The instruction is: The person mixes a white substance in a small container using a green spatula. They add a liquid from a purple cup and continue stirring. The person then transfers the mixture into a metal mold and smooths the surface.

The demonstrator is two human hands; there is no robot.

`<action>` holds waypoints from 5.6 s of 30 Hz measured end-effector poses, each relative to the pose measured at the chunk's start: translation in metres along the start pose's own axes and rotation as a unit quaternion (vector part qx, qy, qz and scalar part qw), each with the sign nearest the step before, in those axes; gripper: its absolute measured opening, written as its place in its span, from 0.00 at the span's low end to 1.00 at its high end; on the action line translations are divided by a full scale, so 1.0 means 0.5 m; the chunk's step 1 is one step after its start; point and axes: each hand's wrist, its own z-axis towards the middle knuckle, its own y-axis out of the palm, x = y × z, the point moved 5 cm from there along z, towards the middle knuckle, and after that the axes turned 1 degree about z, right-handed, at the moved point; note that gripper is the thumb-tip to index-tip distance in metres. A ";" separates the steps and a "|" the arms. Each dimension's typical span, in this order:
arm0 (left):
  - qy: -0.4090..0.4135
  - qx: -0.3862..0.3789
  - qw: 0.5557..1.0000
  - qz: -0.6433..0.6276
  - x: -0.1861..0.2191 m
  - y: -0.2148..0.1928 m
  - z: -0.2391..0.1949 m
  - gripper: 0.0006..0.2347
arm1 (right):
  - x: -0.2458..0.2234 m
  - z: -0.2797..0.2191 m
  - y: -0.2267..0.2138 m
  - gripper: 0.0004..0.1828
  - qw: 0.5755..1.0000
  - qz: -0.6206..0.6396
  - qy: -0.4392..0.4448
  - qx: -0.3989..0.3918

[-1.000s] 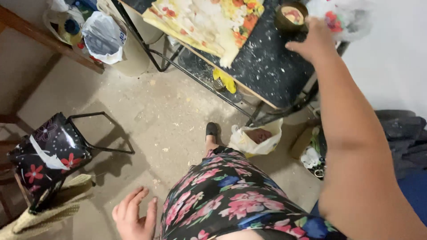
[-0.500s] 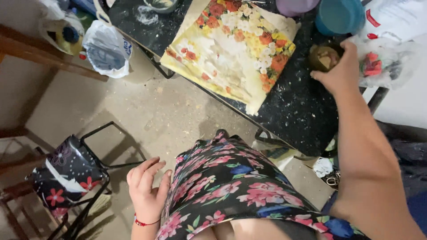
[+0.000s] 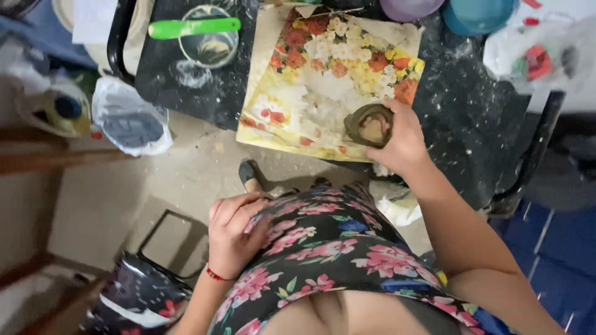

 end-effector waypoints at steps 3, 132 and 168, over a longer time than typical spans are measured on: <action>0.021 -0.040 0.999 -0.009 -0.103 -0.058 0.021 0.07 | -0.049 -0.015 -0.010 0.56 0.999 0.010 -0.036 0.016; 0.259 -0.162 0.950 -0.059 -0.469 -0.346 0.536 0.14 | -0.503 -0.064 0.119 0.18 0.777 0.472 -0.076 0.411; 0.287 -0.167 0.943 0.001 -0.340 -0.259 0.400 0.20 | -0.544 0.078 0.137 0.10 0.834 0.526 0.121 0.112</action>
